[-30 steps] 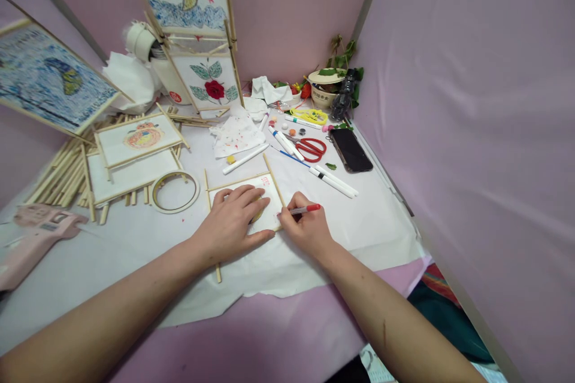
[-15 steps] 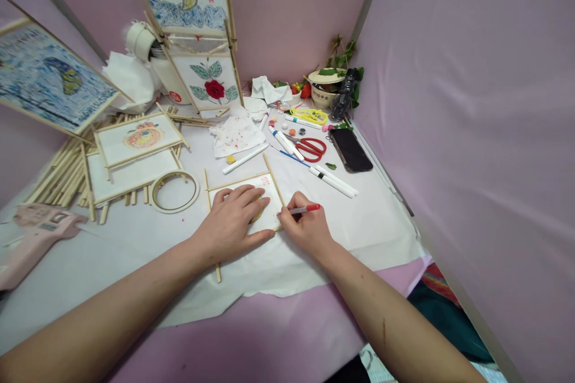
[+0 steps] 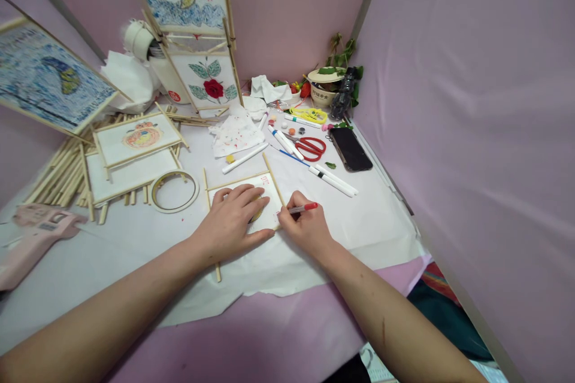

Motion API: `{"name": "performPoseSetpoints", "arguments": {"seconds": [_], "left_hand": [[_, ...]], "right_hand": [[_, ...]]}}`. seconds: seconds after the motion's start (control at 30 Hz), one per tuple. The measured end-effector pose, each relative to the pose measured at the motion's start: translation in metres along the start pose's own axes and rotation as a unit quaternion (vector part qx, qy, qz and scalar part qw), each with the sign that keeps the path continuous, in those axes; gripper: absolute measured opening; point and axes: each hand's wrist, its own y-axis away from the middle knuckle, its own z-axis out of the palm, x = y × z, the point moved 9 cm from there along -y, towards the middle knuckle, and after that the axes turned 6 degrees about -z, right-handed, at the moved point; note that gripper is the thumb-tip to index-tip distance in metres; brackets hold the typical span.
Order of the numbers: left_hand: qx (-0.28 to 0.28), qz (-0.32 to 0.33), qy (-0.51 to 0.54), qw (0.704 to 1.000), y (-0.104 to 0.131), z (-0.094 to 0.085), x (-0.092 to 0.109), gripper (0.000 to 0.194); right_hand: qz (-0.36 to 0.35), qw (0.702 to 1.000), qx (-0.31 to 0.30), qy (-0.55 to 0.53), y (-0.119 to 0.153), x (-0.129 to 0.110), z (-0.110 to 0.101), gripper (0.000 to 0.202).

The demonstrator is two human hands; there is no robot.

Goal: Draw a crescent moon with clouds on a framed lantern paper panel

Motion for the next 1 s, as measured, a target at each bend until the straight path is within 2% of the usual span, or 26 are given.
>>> {"name": "performPoseSetpoints", "arguments": {"seconds": [0.33,1.0], "left_hand": [[-0.003,0.0,0.003,1.0,0.0,0.0013,-0.0007,0.049],[-0.001,0.003,0.003,1.0,-0.0002,-0.0005,0.0003,0.047]], "right_hand": [[0.0,1.0,0.014,0.002,0.0012,0.0007,-0.0027,0.02],[0.002,1.0,-0.006,0.0,0.0004,0.0017,0.0004,0.022]]}}
